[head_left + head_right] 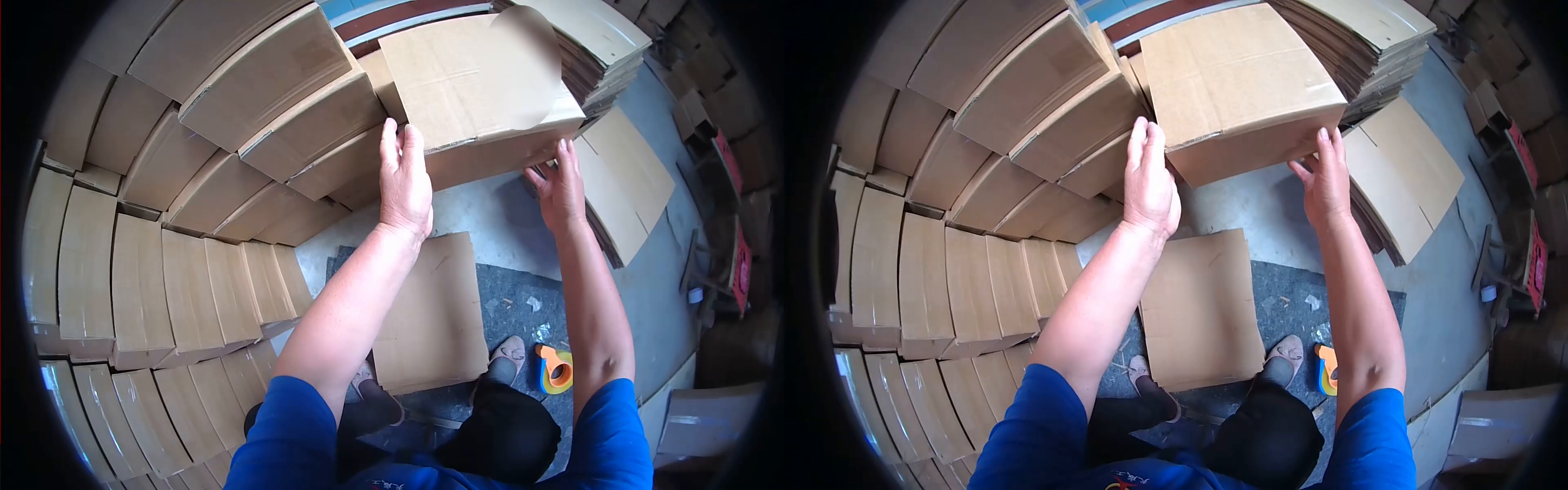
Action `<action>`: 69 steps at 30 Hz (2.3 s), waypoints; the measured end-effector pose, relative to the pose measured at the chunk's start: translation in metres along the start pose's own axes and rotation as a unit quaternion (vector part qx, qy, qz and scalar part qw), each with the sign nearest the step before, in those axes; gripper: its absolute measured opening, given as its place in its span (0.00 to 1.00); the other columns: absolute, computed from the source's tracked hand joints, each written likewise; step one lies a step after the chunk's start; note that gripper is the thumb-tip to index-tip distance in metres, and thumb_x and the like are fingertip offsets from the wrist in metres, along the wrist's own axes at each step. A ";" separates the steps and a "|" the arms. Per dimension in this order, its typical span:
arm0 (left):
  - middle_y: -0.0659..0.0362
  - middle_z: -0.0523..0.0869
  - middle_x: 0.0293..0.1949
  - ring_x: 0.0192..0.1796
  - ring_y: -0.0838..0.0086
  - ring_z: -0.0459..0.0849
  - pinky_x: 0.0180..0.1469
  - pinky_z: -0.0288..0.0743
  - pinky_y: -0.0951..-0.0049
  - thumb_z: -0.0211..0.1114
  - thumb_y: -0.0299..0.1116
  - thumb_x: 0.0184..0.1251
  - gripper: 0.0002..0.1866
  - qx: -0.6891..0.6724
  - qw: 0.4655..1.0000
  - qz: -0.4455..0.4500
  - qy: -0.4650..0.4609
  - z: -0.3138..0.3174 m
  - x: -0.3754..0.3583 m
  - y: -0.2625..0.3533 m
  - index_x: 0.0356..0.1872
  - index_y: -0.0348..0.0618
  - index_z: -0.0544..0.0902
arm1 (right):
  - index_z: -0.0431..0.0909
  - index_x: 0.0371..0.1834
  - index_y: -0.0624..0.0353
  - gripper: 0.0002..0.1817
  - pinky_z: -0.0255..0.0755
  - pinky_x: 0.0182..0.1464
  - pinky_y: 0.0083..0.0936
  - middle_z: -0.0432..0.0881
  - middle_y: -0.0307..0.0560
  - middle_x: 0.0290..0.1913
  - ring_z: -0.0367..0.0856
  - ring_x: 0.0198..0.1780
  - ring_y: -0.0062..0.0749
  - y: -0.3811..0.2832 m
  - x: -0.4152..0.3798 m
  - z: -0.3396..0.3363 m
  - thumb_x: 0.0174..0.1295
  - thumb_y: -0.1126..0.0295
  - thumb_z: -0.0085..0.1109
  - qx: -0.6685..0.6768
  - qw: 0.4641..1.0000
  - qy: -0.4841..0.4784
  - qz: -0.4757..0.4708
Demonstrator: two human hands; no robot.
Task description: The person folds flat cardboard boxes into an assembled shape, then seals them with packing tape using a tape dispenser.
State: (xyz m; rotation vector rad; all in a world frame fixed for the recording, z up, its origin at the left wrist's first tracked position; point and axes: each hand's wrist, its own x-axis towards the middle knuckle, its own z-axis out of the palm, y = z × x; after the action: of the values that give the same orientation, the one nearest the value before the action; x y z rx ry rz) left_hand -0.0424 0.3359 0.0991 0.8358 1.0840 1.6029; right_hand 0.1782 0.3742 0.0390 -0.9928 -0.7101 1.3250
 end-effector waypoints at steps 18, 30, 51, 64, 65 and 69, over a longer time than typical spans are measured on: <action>0.46 0.82 0.62 0.63 0.56 0.81 0.69 0.70 0.61 0.64 0.35 0.69 0.31 0.446 0.789 -0.397 0.141 -0.323 -0.278 -0.223 0.73 0.43 0.68 | 0.63 0.75 0.55 0.34 0.63 0.71 0.48 0.63 0.51 0.76 0.64 0.73 0.52 0.075 0.061 0.113 0.69 0.52 0.57 -0.629 0.747 0.001 -0.217; 0.45 0.70 0.71 0.72 0.55 0.70 0.73 0.65 0.62 0.70 0.41 0.62 0.28 0.552 0.740 -0.365 0.119 -0.281 -0.286 -0.202 0.62 0.39 0.81 | 0.54 0.81 0.51 0.47 0.62 0.75 0.45 0.43 0.62 0.83 0.59 0.76 0.66 0.202 -0.268 -0.016 0.62 0.45 0.63 -0.736 0.500 -0.312 0.332; 0.48 0.81 0.41 0.40 0.52 0.84 0.43 0.80 0.58 0.67 0.28 0.64 0.06 0.442 0.889 0.107 -0.048 -0.164 -0.352 0.014 0.38 0.37 0.81 | 0.86 0.52 0.63 0.32 0.76 0.59 0.37 0.88 0.61 0.49 0.86 0.54 0.48 0.104 -0.349 0.051 0.67 0.42 0.56 -0.433 0.862 -0.207 0.160; 0.52 0.82 0.39 0.41 0.55 0.84 0.44 0.79 0.61 0.66 0.31 0.70 0.05 0.402 0.900 0.155 -0.072 -0.193 -0.357 -0.002 0.39 0.40 0.84 | 0.82 0.57 0.67 0.38 0.77 0.60 0.35 0.86 0.60 0.53 0.86 0.56 0.48 0.105 -0.347 0.063 0.59 0.40 0.67 -0.444 0.878 -0.166 0.062; 0.53 0.83 0.39 0.42 0.56 0.85 0.44 0.79 0.61 0.67 0.32 0.69 0.06 0.405 0.899 0.150 -0.075 -0.191 -0.357 -0.002 0.39 0.42 0.85 | 0.82 0.58 0.67 0.38 0.77 0.60 0.35 0.86 0.60 0.53 0.86 0.56 0.47 0.103 -0.343 0.066 0.58 0.41 0.69 -0.487 0.854 -0.182 0.029; 0.54 0.84 0.38 0.41 0.56 0.85 0.44 0.79 0.61 0.67 0.34 0.69 0.07 0.411 0.898 0.155 -0.033 -0.185 -0.360 -0.002 0.40 0.43 0.86 | 0.79 0.63 0.62 0.36 0.78 0.58 0.32 0.85 0.56 0.56 0.86 0.53 0.41 0.083 -0.330 0.065 0.57 0.49 0.72 -0.527 0.826 -0.194 0.049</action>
State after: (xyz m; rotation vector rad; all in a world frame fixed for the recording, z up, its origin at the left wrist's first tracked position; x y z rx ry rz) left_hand -0.1088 -0.0565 0.0249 1.6750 1.6738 1.3158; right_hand 0.0358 0.0585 0.0314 -1.6438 -1.8429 1.1980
